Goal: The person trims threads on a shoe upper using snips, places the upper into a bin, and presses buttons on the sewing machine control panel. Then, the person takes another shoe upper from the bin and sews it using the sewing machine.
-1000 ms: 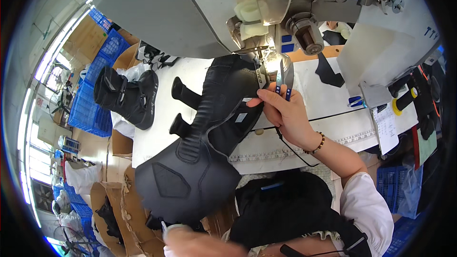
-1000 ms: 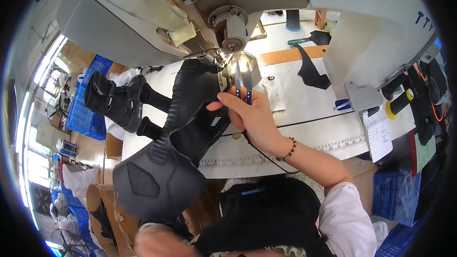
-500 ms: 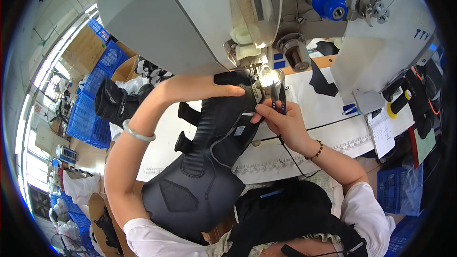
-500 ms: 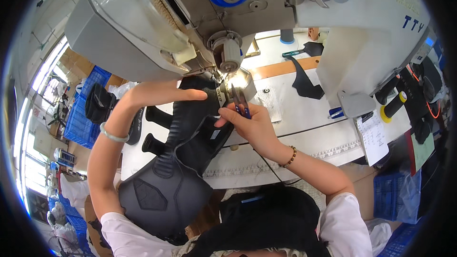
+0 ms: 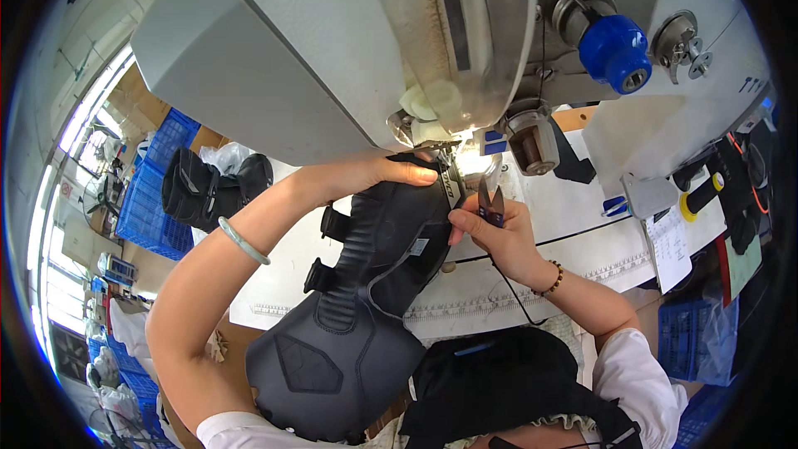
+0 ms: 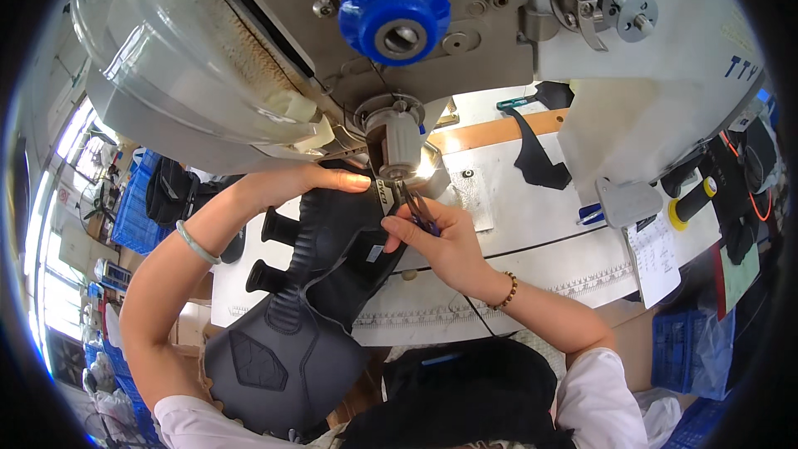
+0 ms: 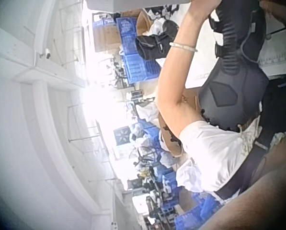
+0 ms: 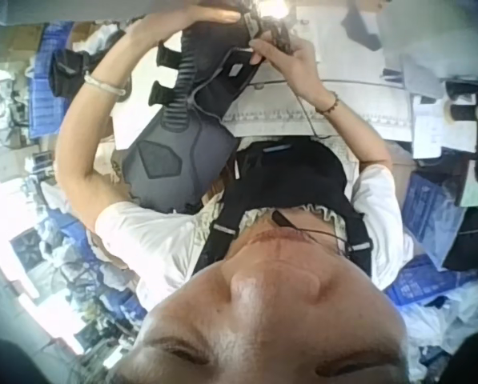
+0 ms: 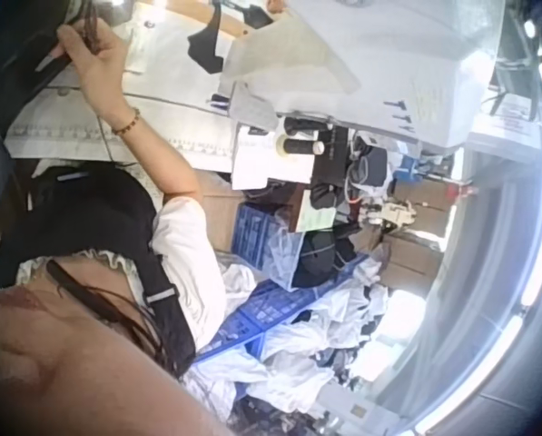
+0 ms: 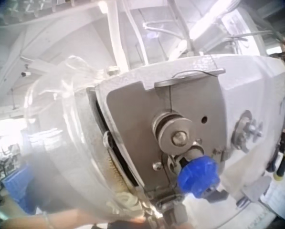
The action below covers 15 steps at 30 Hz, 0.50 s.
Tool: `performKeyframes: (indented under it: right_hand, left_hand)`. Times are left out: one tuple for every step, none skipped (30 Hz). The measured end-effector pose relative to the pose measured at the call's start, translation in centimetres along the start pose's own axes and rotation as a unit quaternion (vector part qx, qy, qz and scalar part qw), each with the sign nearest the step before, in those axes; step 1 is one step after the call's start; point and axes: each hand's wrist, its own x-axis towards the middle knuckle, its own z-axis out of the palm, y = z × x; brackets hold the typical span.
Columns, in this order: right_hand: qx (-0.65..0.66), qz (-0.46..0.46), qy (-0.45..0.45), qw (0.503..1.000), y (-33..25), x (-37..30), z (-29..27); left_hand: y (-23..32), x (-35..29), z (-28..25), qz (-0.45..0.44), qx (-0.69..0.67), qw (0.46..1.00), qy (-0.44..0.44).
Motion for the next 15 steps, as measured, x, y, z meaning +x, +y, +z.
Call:
performKeyframes:
  right_hand:
    - [0.000,0.012,0.001,1.000,0.1,0.0,-0.1]
    - [-0.007,0.026,0.005,1.000,0.1,0.0,-0.2]
    - [-0.001,0.022,0.000,1.000,0.2,0.0,-0.3]
    - [-0.001,0.042,0.003,0.999,0.4,-0.1,-0.4]
    - [-0.001,0.063,0.006,0.998,0.6,-0.2,-0.6]
    - [-0.001,0.062,0.007,0.998,0.9,-0.1,-0.6]
    - [-0.093,-0.054,-0.024,0.994,1.2,0.1,-0.5]
    - [-0.185,-0.181,-0.038,0.965,1.6,0.2,-0.4]
    - [-0.182,-0.167,-0.054,0.968,2.1,0.1,0.0]
    - [-0.276,-0.266,-0.089,0.919,2.7,0.1,0.5]
    - [-0.365,-0.359,-0.122,0.851,3.1,-0.1,0.8]
    - [-0.365,-0.357,-0.118,0.852,3.3,-0.2,0.7]
    - [-0.447,-0.318,-0.192,0.814,3.4,-0.4,0.5]
    - [-0.524,-0.265,-0.265,0.765,3.6,-0.5,0.3]
    - [-0.543,-0.271,-0.273,0.747,3.6,-0.6,-0.1]
  left_hand:
    - [0.2,-0.1,0.0,-0.002,-0.005,1.000,-0.001]
    - [0.4,-0.2,0.0,-0.044,-0.015,0.999,-0.013]
    - [0.5,-0.3,0.0,-0.086,-0.024,0.996,-0.025]
    - [0.5,-0.3,-0.1,-0.085,-0.023,0.996,-0.024]
    - [0.4,-0.2,-0.2,-0.065,-0.032,0.997,-0.038]
    - [0.2,-0.2,-0.3,-0.041,-0.046,0.997,-0.055]
    - [-0.1,0.0,-0.4,-0.046,-0.042,0.997,-0.054]
    - [-0.4,0.1,-0.6,-0.065,-0.030,0.996,-0.061]
    - [-0.7,0.3,-0.7,-0.078,-0.019,0.995,-0.065]
    - [-1.0,0.6,-0.7,-0.085,-0.018,0.994,-0.071]
    - [-1.3,0.8,-0.8,-0.097,-0.039,0.992,-0.077]
    - [-1.5,1.0,-0.9,-0.111,-0.057,0.989,-0.079]
    - [-1.7,1.2,-0.8,-0.104,-0.012,0.993,-0.055]
    - [-1.8,1.2,-0.9,-0.090,-0.018,0.994,-0.063]
    - [-1.8,1.1,-1.0,-0.061,-0.009,0.996,-0.069]
